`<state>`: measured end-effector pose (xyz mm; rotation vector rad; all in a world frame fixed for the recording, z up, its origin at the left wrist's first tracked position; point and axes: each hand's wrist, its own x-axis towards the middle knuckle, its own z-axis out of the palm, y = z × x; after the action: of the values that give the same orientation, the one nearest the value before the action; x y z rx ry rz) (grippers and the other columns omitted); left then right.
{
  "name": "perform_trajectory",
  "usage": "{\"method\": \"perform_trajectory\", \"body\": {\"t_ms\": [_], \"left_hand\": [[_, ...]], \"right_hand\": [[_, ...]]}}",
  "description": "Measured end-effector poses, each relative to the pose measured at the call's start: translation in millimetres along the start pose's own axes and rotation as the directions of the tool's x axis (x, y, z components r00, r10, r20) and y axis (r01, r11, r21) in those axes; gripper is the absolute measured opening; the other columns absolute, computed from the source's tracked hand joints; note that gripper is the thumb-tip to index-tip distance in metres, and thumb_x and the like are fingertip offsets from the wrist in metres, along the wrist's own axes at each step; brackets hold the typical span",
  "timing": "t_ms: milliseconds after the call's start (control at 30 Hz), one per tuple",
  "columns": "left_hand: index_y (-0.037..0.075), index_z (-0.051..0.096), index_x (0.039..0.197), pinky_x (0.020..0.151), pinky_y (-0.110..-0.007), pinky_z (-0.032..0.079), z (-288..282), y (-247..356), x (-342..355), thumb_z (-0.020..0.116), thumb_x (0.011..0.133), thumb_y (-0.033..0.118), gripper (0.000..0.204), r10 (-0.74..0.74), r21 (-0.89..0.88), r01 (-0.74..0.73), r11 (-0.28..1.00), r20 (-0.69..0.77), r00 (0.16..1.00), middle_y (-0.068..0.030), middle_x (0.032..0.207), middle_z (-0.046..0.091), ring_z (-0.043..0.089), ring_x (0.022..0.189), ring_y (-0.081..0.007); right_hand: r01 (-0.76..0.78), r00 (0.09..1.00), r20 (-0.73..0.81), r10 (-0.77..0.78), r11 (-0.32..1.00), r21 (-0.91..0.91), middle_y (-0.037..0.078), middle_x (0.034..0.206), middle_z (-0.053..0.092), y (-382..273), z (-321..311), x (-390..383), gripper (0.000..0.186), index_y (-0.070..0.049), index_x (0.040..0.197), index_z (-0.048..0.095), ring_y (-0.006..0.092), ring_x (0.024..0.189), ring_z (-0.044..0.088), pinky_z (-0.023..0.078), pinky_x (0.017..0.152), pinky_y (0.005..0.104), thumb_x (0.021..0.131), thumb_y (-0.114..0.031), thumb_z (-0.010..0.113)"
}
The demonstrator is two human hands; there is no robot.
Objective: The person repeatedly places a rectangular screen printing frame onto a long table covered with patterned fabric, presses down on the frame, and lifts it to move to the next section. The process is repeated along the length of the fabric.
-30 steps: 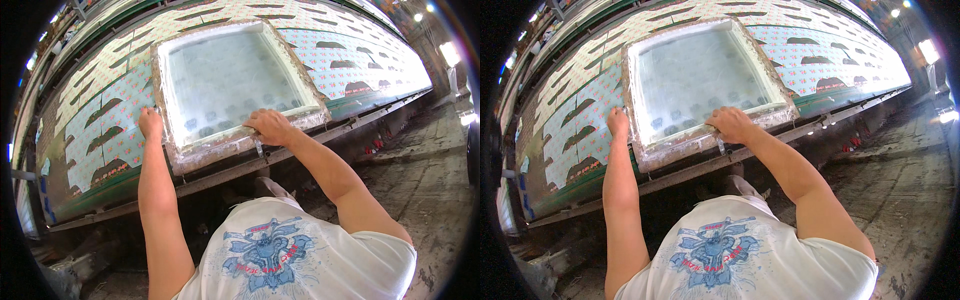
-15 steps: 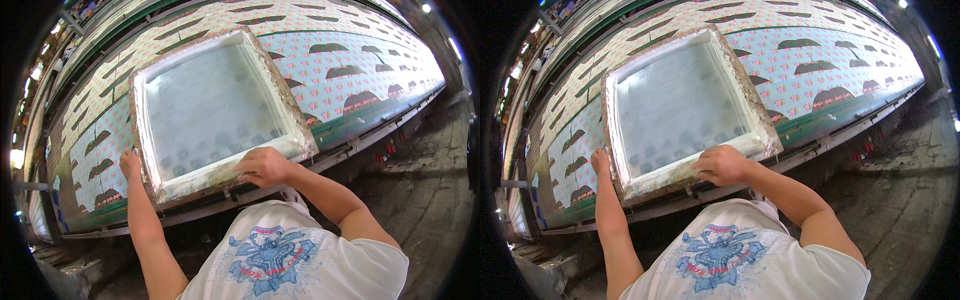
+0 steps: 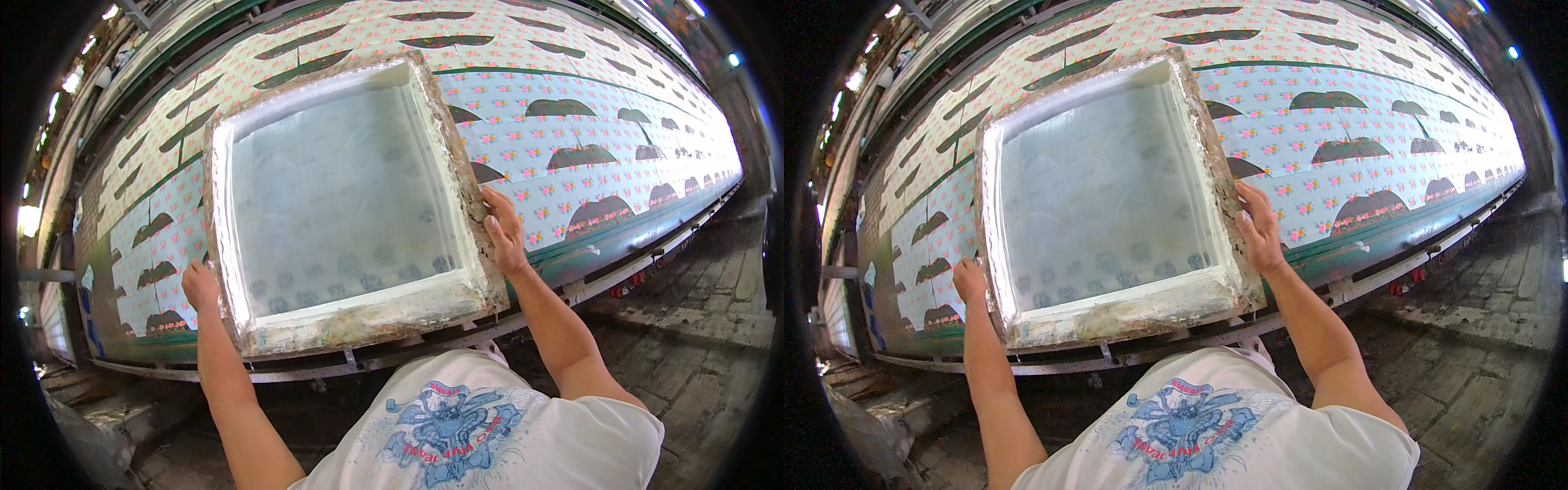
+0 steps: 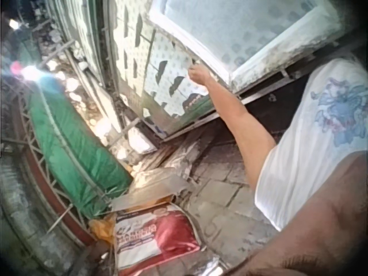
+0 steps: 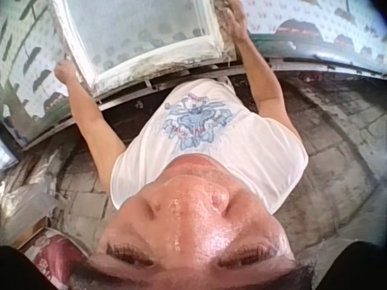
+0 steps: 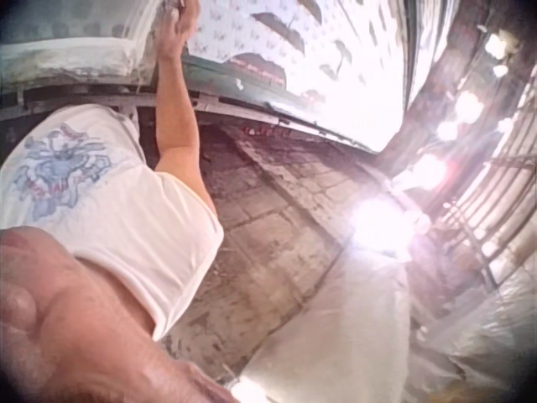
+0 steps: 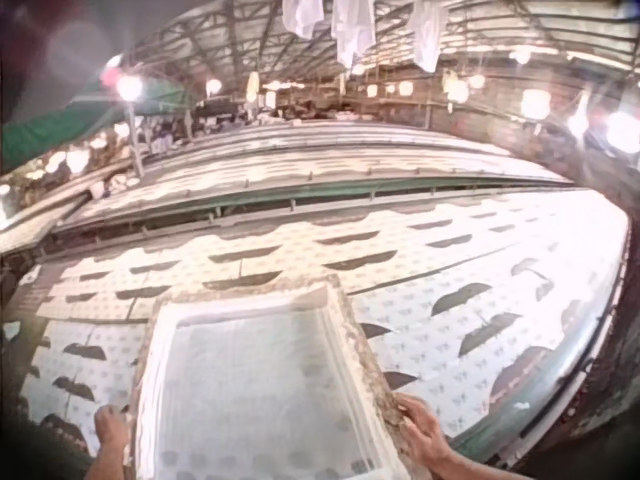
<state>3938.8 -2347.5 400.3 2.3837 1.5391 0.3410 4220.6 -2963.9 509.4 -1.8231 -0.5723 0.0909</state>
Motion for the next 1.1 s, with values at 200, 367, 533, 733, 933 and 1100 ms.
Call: {"method": "perform_trajectory", "body": {"t_ms": [200,367,533,733,933,1100], "left_hand": [[-0.007,0.075,0.114,0.101,-0.06,0.051,13,-17,9,0.04,0.114,0.036,0.056,0.033,-0.033,-0.032,0.999,0.023,0.999,-0.0325,0.122,0.073,0.067,0.115,-0.0522],[-0.006,0.071,0.106,0.099,-0.06,0.052,28,-32,19,0.041,0.113,0.032,0.049,0.104,-0.03,-0.105,0.994,-0.025,0.994,-0.0327,0.114,0.073,0.068,0.109,-0.0518],[-0.003,0.068,0.108,0.091,-0.058,0.058,34,-33,22,0.051,0.108,0.024,0.031,0.347,0.155,-0.338,0.928,-0.038,0.937,-0.0295,0.112,0.075,0.071,0.106,-0.0489],[-0.007,0.074,0.126,0.107,-0.061,0.049,12,-21,10,0.042,0.113,0.053,0.069,-0.03,-0.485,0.099,0.869,0.149,0.988,-0.0361,0.127,0.071,0.066,0.121,-0.0553],[-0.008,0.073,0.104,0.099,-0.058,0.049,-6,-6,-6,0.044,0.113,0.055,0.071,0.042,-0.614,0.064,0.787,0.156,0.987,-0.0337,0.113,0.071,0.066,0.111,-0.0529],[-0.006,0.073,0.105,0.095,-0.057,0.049,-8,-7,-8,0.047,0.113,0.053,0.065,0.027,-0.635,0.041,0.771,0.097,0.995,-0.0308,0.109,0.073,0.067,0.106,-0.052]], "right_hand": [[0.28,0.96,0.116,-0.255,0.86,-0.426,0.016,0.141,0.069,-31,11,4,0.038,-0.009,0.128,0.078,0.0365,0.135,0.064,0.052,0.113,0.0448,0.092,0.001,0.076],[0.591,0.617,0.732,-0.29,0.785,-0.188,0.012,0.132,0.073,-125,105,-31,0.044,-0.017,0.127,0.077,0.0349,0.127,0.067,0.056,0.107,0.0493,0.085,-0.016,0.088],[0.628,0.512,0.849,-0.128,0.73,-0.269,0.015,0.136,0.072,-140,174,-77,0.052,-0.012,0.136,0.071,0.0363,0.128,0.067,0.052,0.112,0.0492,0.085,-0.011,0.079],[0.627,0.656,0.751,-0.07,0.605,-0.491,0.014,0.131,0.075,-148,206,-92,0.052,-0.006,0.135,0.072,0.0343,0.118,0.072,0.054,0.104,0.047,0.083,0.0,0.073],[0.573,0.698,0.716,0.021,0.583,-0.575,0.014,0.116,0.078,-155,246,-82,0.047,-0.01,0.131,0.075,0.0364,0.11,0.072,0.056,0.095,0.0487,0.085,-0.003,0.075],[0.304,0.812,0.553,0.186,0.675,-0.673,0.018,0.108,0.078,-167,235,-44,0.038,-0.016,0.13,0.078,0.0423,0.105,0.069,0.055,0.089,0.0531,0.093,-0.011,0.073]]}}
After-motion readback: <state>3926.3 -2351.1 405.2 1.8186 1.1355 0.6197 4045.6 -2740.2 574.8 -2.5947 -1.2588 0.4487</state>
